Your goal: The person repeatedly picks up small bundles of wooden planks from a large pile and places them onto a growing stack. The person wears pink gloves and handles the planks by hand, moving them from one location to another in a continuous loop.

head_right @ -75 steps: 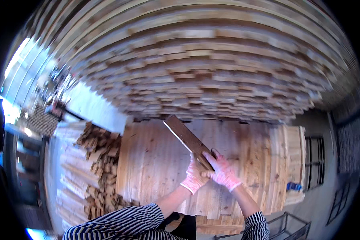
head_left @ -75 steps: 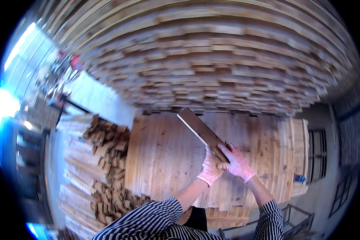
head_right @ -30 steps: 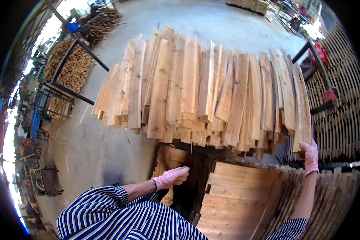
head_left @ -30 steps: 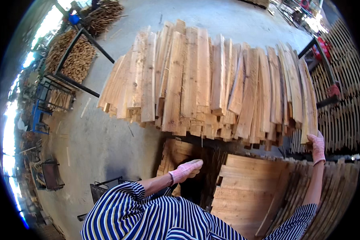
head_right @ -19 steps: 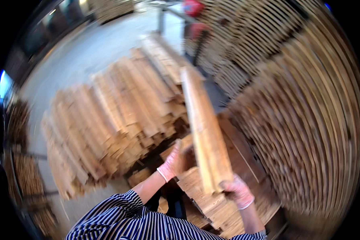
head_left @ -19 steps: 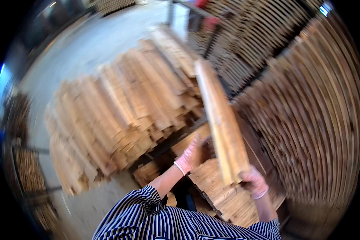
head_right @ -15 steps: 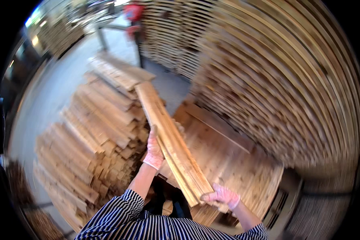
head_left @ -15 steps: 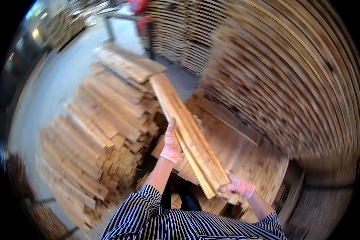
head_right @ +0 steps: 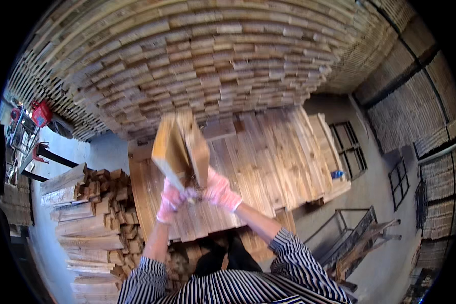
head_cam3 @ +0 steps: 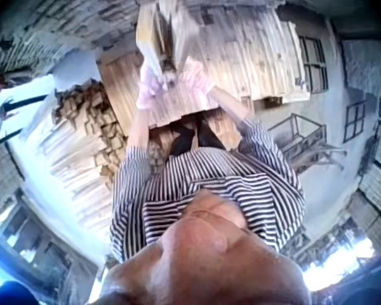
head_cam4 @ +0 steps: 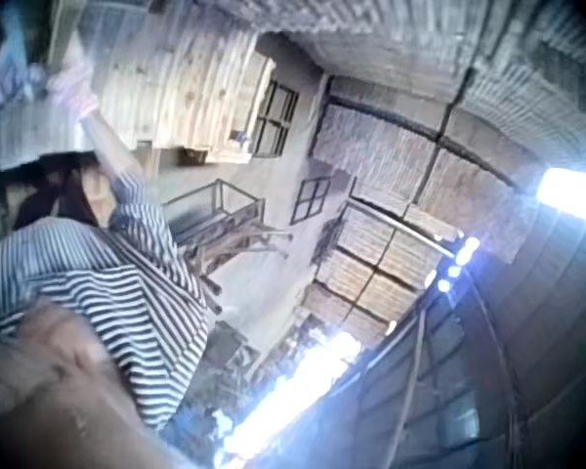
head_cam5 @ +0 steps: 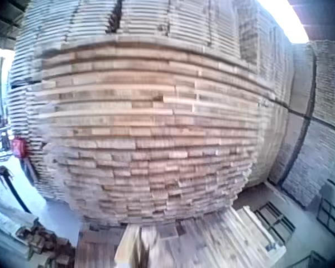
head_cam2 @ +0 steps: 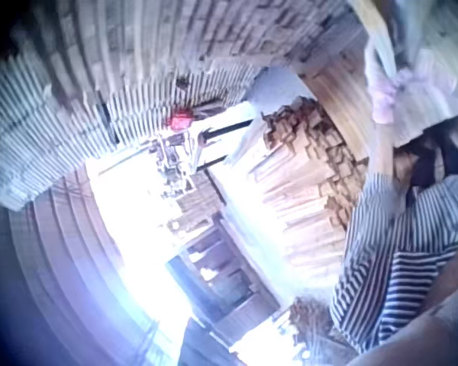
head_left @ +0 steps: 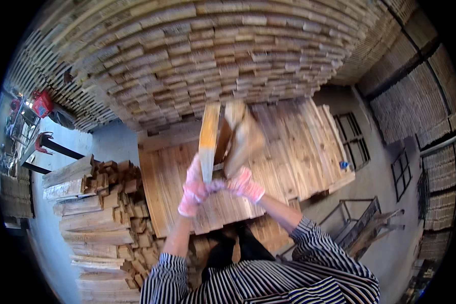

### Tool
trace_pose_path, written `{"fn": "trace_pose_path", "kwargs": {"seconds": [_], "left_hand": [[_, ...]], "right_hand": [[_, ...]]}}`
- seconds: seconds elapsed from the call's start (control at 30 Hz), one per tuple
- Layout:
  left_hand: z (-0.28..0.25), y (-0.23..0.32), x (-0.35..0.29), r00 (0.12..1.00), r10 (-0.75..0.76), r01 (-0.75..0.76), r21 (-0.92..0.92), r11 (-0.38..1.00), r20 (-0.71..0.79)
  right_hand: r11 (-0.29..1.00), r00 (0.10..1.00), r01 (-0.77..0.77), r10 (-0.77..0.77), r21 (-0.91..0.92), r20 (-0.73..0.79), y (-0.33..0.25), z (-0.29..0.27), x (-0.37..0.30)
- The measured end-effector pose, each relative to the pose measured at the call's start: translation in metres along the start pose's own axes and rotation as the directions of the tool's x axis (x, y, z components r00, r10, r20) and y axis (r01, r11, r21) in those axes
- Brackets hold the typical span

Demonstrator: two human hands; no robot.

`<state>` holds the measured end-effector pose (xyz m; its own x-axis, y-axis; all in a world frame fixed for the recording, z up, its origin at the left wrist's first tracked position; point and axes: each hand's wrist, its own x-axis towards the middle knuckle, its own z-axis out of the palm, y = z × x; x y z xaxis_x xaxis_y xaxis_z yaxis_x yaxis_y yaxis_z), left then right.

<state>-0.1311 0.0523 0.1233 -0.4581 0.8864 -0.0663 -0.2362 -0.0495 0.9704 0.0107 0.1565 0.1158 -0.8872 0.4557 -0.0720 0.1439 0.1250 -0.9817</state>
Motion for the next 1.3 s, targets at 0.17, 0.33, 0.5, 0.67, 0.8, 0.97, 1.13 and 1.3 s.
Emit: {"fn": "trace_pose_path", "kwargs": {"seconds": [0.17, 0.33, 0.5, 0.67, 0.8, 0.97, 1.13, 1.3], "left_hand": [[-0.010, 0.026, 0.003, 0.987, 0.055, -0.097, 0.286, 0.953, 0.152], [-0.028, 0.010, -0.036, 0.981, -0.175, 0.040, 0.783, 0.620, 0.088], [-0.034, -0.065, -0.075, 0.867, -0.497, 0.081, 0.994, 0.076, -0.033], [-0.026, -0.134, -0.101, 0.906, -0.421, 0.034, 0.999, -0.007, -0.033], [-0.027, -0.150, -0.115, 0.937, -0.348, 0.029, 0.999, -0.018, -0.033], [-0.021, -0.155, -0.124, 0.919, -0.379, 0.127, 0.992, 0.025, -0.108], [-0.011, -0.163, -0.126, 0.937, -0.306, 0.176, 0.984, 0.006, -0.165], [-0.007, -0.148, -0.143, 0.952, -0.155, 0.266, 0.964, 0.002, -0.262]], "right_hand": [[0.944, 0.996, -0.037, 0.010, -0.328, -0.084, -0.009, -0.083, -0.047], [0.672, 0.922, -0.383, 0.325, -0.634, -0.212, 0.028, -0.188, -0.126], [0.239, 0.853, -0.338, 0.486, -0.910, -0.190, 0.099, -0.258, -0.162], [0.128, 0.916, -0.005, 0.398, -0.992, 0.047, 0.146, -0.247, -0.166], [0.312, 0.950, -0.058, 0.310, -0.948, 0.044, 0.171, -0.237, -0.173], [0.452, 0.969, -0.110, 0.247, -0.885, 0.006, 0.191, -0.239, -0.187], [0.361, 0.918, -0.206, 0.394, -0.909, -0.052, 0.180, -0.229, -0.184], [0.384, 0.945, -0.108, 0.325, -0.917, 0.025, 0.134, -0.155, -0.135]]}}
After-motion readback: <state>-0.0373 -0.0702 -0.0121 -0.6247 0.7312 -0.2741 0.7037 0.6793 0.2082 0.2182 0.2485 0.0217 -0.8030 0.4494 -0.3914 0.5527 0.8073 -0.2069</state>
